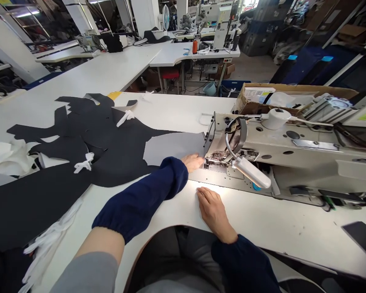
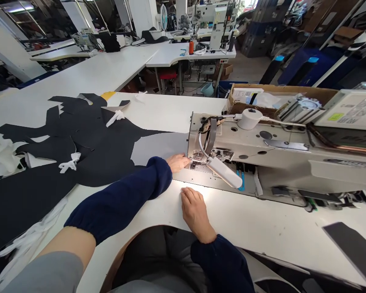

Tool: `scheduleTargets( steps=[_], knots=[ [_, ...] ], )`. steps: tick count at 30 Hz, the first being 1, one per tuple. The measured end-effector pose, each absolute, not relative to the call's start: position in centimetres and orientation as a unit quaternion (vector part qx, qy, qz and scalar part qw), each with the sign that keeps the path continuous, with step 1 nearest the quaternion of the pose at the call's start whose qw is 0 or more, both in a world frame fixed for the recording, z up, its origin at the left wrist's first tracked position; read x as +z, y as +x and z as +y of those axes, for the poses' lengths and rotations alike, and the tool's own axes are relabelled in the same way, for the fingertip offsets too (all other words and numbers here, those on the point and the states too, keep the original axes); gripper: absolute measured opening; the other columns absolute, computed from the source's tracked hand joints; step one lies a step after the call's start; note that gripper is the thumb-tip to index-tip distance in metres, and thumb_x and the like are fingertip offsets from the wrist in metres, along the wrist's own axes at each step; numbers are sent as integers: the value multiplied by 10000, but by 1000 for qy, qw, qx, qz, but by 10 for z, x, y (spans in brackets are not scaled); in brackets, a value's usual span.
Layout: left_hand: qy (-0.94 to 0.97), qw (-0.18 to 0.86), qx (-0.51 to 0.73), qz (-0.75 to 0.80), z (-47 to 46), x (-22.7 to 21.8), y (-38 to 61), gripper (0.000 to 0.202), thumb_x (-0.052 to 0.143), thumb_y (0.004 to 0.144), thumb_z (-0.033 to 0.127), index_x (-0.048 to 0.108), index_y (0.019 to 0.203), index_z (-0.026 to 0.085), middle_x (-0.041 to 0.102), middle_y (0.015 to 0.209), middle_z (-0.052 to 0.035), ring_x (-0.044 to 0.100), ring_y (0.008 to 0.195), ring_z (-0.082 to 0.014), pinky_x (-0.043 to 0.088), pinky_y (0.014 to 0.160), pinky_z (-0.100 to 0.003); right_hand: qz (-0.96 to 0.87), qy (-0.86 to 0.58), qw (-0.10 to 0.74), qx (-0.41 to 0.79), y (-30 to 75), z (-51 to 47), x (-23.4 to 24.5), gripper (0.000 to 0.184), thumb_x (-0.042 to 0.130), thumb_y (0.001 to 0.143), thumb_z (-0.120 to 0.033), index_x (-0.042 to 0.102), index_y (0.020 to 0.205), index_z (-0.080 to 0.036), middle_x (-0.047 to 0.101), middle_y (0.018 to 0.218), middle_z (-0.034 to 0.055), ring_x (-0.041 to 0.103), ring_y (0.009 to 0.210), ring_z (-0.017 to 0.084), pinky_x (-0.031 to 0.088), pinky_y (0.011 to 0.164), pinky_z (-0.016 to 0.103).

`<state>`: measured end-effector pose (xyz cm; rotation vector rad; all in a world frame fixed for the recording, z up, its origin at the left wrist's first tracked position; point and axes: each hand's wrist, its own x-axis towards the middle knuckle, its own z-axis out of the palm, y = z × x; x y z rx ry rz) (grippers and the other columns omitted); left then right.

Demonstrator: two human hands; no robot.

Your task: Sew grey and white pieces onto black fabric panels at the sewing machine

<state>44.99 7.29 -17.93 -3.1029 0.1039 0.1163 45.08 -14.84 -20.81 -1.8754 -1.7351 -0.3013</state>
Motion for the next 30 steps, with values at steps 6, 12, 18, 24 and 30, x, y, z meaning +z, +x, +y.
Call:
scheduleTargets(
  steps=[6, 12, 18, 24, 30],
  knots=[
    [-999, -15, 37, 15, 73, -177, 454, 268, 345, 917, 79, 596, 1010, 96, 589, 1014, -81, 481, 941, -206, 372, 675, -287, -646, -701, 279, -115, 451, -148, -210, 293, 406, 876, -60, 561, 1104, -160, 618, 1132, 100, 530, 1094, 238, 460, 843, 398],
    [-999, -20, 29, 16, 72, -172, 452, 255, 355, 923, 90, 598, 1002, 100, 596, 997, -78, 486, 925, -192, 365, 685, -275, -648, -701, 277, -113, 452, -149, -213, 340, 393, 865, -58, 563, 1136, -171, 610, 1152, 103, 529, 1106, 244, 469, 849, 410],
    [-999, -22, 28, 3, 65, -166, 447, 296, 313, 957, 135, 603, 1010, 113, 602, 1033, -82, 482, 1009, -196, 403, 782, -295, -652, -700, 269, -112, 454, -148, -217, 330, 398, 878, -77, 545, 1155, -178, 598, 1166, 108, 524, 1115, 253, 471, 872, 429],
    [-980, -47, 19, -191, 78, -157, 418, 441, 290, 923, 102, 510, 1286, 221, 402, 1406, -95, 338, 1270, -327, 393, 903, -509, -667, -690, 264, -98, 458, -147, -219, 347, 407, 866, -75, 523, 1172, -191, 581, 1187, 109, 519, 1117, 261, 472, 892, 452],
    [-936, -113, 68, -326, 87, -158, 403, 564, 222, 891, 59, 379, 1419, 181, 254, 1513, -107, 281, 1318, -406, 399, 901, -569, -656, -697, 281, -68, 458, -144, -216, 304, 429, 877, -133, 573, 1135, -206, 600, 1173, 95, 533, 1105, 261, 466, 908, 470]
  ],
)
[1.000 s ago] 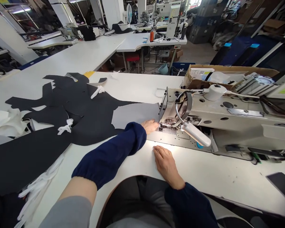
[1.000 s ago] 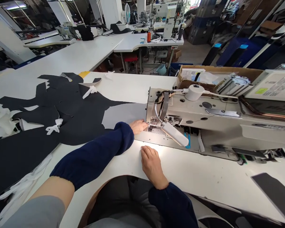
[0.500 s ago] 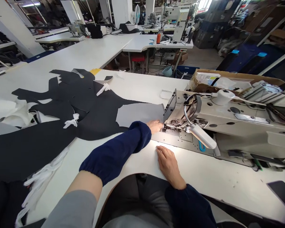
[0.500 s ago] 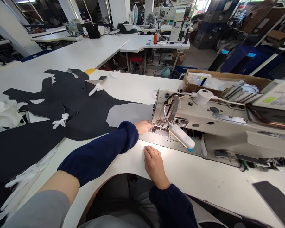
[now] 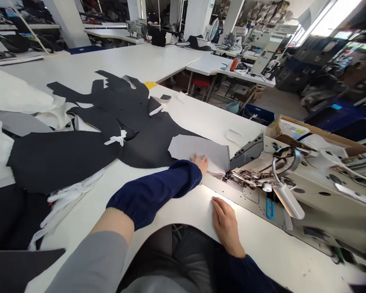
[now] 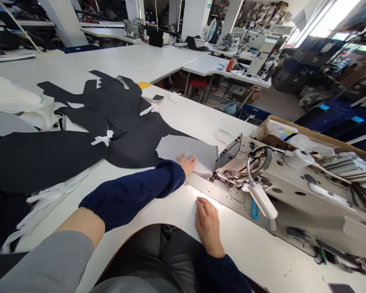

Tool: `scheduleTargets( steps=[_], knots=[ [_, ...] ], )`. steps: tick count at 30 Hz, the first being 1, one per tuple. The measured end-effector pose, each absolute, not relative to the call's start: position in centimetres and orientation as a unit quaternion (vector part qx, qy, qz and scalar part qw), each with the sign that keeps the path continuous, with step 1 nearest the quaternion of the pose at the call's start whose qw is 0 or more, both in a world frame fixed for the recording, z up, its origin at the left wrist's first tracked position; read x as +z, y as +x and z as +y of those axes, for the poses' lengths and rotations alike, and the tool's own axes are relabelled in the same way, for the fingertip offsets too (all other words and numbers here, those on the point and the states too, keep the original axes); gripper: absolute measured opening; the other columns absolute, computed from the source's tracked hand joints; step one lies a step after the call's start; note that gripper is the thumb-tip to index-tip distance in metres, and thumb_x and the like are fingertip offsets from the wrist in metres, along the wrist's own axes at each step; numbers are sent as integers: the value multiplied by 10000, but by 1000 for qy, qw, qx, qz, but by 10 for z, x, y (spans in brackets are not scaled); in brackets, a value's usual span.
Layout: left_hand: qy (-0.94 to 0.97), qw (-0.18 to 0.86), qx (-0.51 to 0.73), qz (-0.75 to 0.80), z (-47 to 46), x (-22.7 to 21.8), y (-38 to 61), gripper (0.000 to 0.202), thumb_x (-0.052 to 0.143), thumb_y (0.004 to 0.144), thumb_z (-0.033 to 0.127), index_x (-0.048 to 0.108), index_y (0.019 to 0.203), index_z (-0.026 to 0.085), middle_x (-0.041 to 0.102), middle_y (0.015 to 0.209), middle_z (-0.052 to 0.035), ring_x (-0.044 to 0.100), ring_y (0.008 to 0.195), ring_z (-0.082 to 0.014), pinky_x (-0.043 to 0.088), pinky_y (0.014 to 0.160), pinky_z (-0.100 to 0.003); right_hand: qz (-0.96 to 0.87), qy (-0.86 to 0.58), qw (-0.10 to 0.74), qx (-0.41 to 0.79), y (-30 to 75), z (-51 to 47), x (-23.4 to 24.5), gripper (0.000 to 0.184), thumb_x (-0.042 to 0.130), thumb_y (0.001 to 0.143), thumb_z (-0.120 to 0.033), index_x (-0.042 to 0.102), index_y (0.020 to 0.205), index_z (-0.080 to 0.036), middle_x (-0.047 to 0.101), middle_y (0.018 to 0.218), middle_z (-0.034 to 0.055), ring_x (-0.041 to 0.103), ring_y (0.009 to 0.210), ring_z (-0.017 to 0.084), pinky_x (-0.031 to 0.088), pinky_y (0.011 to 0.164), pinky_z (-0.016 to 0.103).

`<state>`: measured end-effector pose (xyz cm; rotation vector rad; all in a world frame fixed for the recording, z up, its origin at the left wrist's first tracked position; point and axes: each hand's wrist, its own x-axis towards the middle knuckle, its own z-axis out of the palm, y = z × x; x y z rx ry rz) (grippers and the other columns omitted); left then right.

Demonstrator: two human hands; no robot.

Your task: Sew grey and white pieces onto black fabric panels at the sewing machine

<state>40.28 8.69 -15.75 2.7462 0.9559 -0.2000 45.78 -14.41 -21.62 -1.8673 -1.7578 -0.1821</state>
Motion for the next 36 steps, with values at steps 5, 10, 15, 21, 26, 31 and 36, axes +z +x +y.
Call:
scheduleTargets(
  steps=[5, 10, 15, 21, 26, 31, 36],
  knots=[
    [937, 113, -82, 320, 80, -152, 398, 535, 271, 900, 102, 369, 1422, 170, 247, 1512, -127, 300, 1308, -424, 420, 902, -568, -490, -739, 461, 42, 452, -156, -213, 236, 483, 896, -292, 637, 1055, -211, 604, 1181, 85, 552, 1105, 240, 440, 983, 467],
    [949, 84, -92, 290, 65, -157, 349, 523, 286, 901, 85, 387, 1408, 162, 270, 1495, -158, 364, 1278, -418, 469, 861, -545, -174, -658, 694, 234, 445, -160, -202, 352, 667, 769, -452, 661, 1002, -188, 651, 1114, 86, 616, 1037, 239, 464, 991, 437],
    [974, 0, -79, 210, 39, -170, 279, 565, 216, 912, 62, 343, 1437, 227, 259, 1509, -119, 365, 1293, -410, 517, 813, -553, -94, -591, 711, 369, 447, -140, -181, 426, 783, 626, -449, 631, 920, -181, 688, 957, 79, 660, 907, 208, 534, 880, 346],
    [985, -30, -42, 167, 11, -179, 241, 605, 244, 895, 13, 364, 1429, 270, 292, 1500, -88, 364, 1306, -385, 506, 881, -536, -159, -597, 649, 444, 440, -124, -175, 399, 753, 612, -497, 585, 774, -173, 629, 708, 19, 590, 622, 140, 531, 603, 293],
    [989, -31, -4, 145, -4, -184, 224, 614, 283, 892, 11, 378, 1415, 318, 332, 1483, -65, 378, 1311, -341, 497, 920, -493, -215, -625, 626, 414, 430, -133, -172, 430, 739, 588, -539, 541, 657, -164, 574, 631, -1, 519, 565, 112, 477, 545, 263],
    [992, -35, 43, 115, -1, -189, 197, 627, 299, 854, 7, 385, 1417, 270, 361, 1468, -30, 385, 1325, -236, 508, 916, -354, -281, -663, 602, 345, 414, -141, -150, 427, 672, 663, -580, 504, 629, -189, 473, 542, -31, 446, 494, 107, 385, 462, 248],
    [979, -36, 158, 127, 21, -197, 140, 571, 381, 783, 72, 516, 1326, 186, 471, 1391, -65, 467, 1256, -221, 387, 1052, -390, -491, -720, 477, 111, 391, -195, -55, 376, 503, 872, -460, 453, 603, -202, 378, 520, -39, 351, 492, 86, 309, 500, 246]
  ],
)
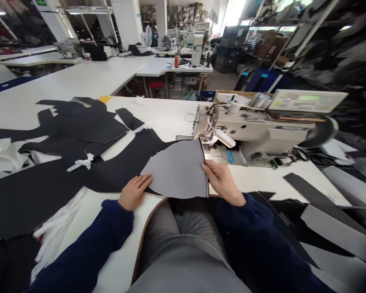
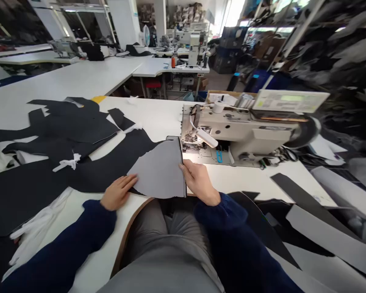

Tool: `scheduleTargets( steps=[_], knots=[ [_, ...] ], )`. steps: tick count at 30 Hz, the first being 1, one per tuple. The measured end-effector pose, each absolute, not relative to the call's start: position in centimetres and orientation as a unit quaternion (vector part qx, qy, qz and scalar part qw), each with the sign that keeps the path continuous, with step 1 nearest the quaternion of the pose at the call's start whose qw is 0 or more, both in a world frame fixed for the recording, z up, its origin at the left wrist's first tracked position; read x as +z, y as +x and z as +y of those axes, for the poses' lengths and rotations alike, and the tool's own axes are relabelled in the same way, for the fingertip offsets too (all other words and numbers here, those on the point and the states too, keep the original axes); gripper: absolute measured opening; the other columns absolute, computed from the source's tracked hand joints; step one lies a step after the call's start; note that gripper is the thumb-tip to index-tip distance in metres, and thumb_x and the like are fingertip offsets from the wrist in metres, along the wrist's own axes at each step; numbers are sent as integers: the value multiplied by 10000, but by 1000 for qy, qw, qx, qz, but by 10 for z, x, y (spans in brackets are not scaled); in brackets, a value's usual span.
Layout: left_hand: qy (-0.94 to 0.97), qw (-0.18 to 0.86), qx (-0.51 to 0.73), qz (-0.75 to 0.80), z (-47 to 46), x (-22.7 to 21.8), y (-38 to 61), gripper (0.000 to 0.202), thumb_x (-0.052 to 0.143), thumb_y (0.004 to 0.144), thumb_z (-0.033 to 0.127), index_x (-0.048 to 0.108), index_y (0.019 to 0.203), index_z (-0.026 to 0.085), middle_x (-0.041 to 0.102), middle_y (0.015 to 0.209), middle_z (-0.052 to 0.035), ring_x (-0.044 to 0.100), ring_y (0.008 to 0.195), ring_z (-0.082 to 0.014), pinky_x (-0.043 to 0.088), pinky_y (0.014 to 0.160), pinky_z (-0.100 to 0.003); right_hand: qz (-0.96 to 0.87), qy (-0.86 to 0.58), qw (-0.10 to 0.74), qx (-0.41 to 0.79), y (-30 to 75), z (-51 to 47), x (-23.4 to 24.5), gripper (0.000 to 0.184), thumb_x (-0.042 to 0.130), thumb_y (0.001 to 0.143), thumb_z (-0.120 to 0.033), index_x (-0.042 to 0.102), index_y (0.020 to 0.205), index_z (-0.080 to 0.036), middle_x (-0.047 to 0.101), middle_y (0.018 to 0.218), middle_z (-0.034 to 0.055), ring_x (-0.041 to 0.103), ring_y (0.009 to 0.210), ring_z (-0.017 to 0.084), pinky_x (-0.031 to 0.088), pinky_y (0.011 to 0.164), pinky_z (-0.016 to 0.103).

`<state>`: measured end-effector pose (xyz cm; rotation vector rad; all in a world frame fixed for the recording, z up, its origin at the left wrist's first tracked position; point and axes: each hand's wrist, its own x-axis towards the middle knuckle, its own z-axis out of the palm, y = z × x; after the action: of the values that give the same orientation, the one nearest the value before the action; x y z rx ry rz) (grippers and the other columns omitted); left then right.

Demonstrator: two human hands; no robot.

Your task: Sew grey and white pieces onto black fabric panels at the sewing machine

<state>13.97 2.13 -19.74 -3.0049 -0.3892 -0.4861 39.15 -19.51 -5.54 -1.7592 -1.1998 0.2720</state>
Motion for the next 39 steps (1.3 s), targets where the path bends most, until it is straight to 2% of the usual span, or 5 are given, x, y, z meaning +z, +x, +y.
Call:
scheduleTargets(
  steps=[6, 11, 20, 33, 39],
  knots=[
    [-965, 25, -253, -67, 10, -206, 117, 405, 378, 884, 136, 587, 1227, 189, 600, 1247, -56, 577, 1080, -195, 476, 914, -332, -412, -751, 516, 14, 398, -309, 25, 260, 567, 850, -430, 611, 762, -190, 481, 604, -10, 421, 536, 100, 315, 493, 239],
    [-971, 83, -224, -17, -17, -205, 143, 377, 414, 856, 89, 652, 1119, 218, 644, 1166, -12, 595, 906, -194, 488, 818, -321, -243, -696, 634, 234, 436, -346, -70, 345, 658, 757, -428, 631, 1003, -188, 647, 806, 18, 577, 689, 158, 447, 599, 267],
    [-979, 92, -184, 6, -17, -208, 140, 409, 434, 827, 109, 627, 1169, 221, 617, 1153, -63, 578, 823, -203, 479, 770, -355, 4, -618, 743, 257, 424, -438, -196, 402, 739, 666, -313, 631, 1029, -177, 676, 905, 66, 643, 789, 187, 533, 758, 370],
    [-976, -123, -134, 122, -165, -181, 271, 696, 606, 792, 368, 359, 1424, 211, 194, 1531, -118, 155, 1401, -364, 222, 1096, -563, -80, -640, 720, 257, 398, -394, -158, 380, 687, 753, -402, 622, 1059, -186, 657, 915, 60, 646, 782, 173, 571, 692, 312],
    [-883, -453, -122, -18, -152, -161, 331, 460, 360, 852, 137, 530, 1279, 151, 665, 1094, -66, 630, 952, -171, 477, 890, -294, -281, -694, 631, 201, 399, -334, -143, 487, 578, 836, -422, 519, 1272, -213, 648, 1024, 80, 651, 883, 198, 554, 812, 377]
  ],
)
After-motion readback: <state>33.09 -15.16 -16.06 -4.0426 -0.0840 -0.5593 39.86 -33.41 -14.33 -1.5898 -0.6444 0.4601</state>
